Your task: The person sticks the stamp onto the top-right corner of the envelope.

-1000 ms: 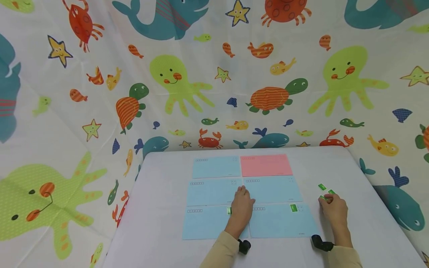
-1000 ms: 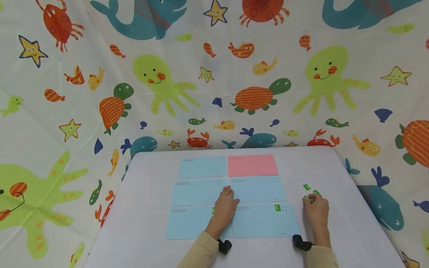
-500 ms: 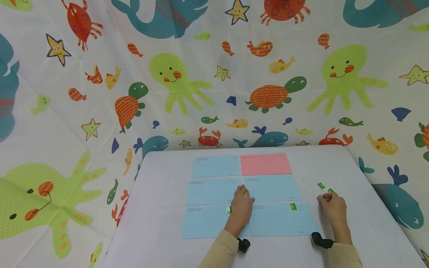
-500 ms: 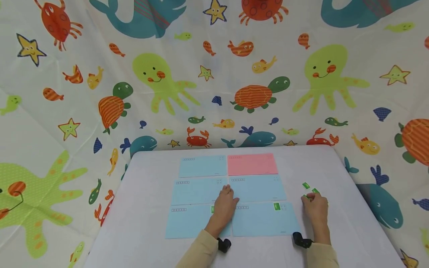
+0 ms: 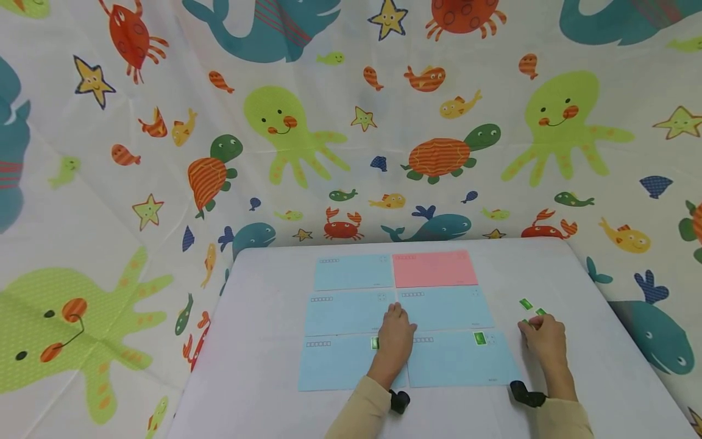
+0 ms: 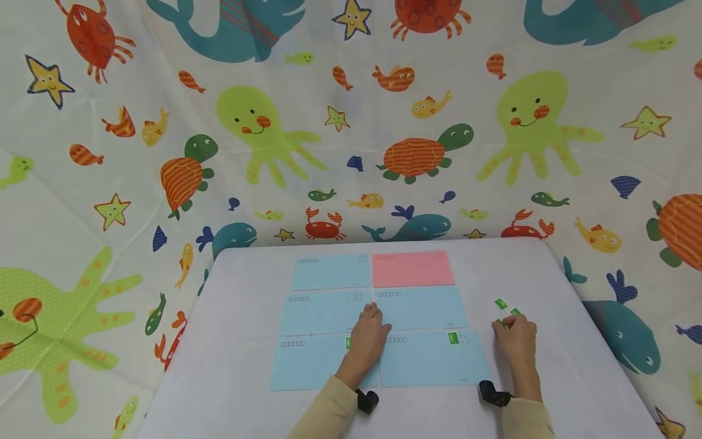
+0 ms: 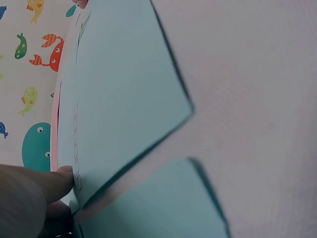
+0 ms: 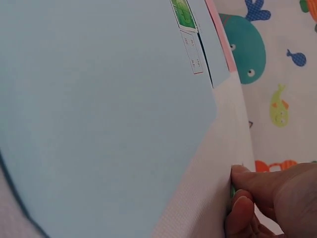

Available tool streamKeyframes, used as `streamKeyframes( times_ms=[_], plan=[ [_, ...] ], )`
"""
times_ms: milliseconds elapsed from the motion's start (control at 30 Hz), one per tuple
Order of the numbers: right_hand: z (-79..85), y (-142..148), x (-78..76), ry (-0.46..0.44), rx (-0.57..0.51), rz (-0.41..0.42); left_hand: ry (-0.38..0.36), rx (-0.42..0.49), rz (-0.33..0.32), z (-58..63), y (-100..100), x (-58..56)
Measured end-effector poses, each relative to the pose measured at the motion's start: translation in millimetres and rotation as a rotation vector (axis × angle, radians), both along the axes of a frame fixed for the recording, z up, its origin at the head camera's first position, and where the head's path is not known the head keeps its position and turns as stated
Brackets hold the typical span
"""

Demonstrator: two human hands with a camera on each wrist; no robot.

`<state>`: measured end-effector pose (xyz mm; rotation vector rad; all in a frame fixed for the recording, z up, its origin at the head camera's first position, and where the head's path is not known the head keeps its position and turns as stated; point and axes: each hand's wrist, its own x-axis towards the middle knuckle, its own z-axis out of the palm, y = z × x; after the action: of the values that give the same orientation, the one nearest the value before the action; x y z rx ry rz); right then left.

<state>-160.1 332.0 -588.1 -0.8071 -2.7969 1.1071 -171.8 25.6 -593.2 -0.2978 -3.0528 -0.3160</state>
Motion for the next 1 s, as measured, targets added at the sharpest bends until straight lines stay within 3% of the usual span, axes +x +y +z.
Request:
streamKeyframes(
  times_ms=[1000],
  plan=[
    [-2.5, 4.9, 11.5, 0.033, -0.168, -0.059, -0.026, 0.087, 0.02, -1.9, 0.4, 1.4]
  ],
)
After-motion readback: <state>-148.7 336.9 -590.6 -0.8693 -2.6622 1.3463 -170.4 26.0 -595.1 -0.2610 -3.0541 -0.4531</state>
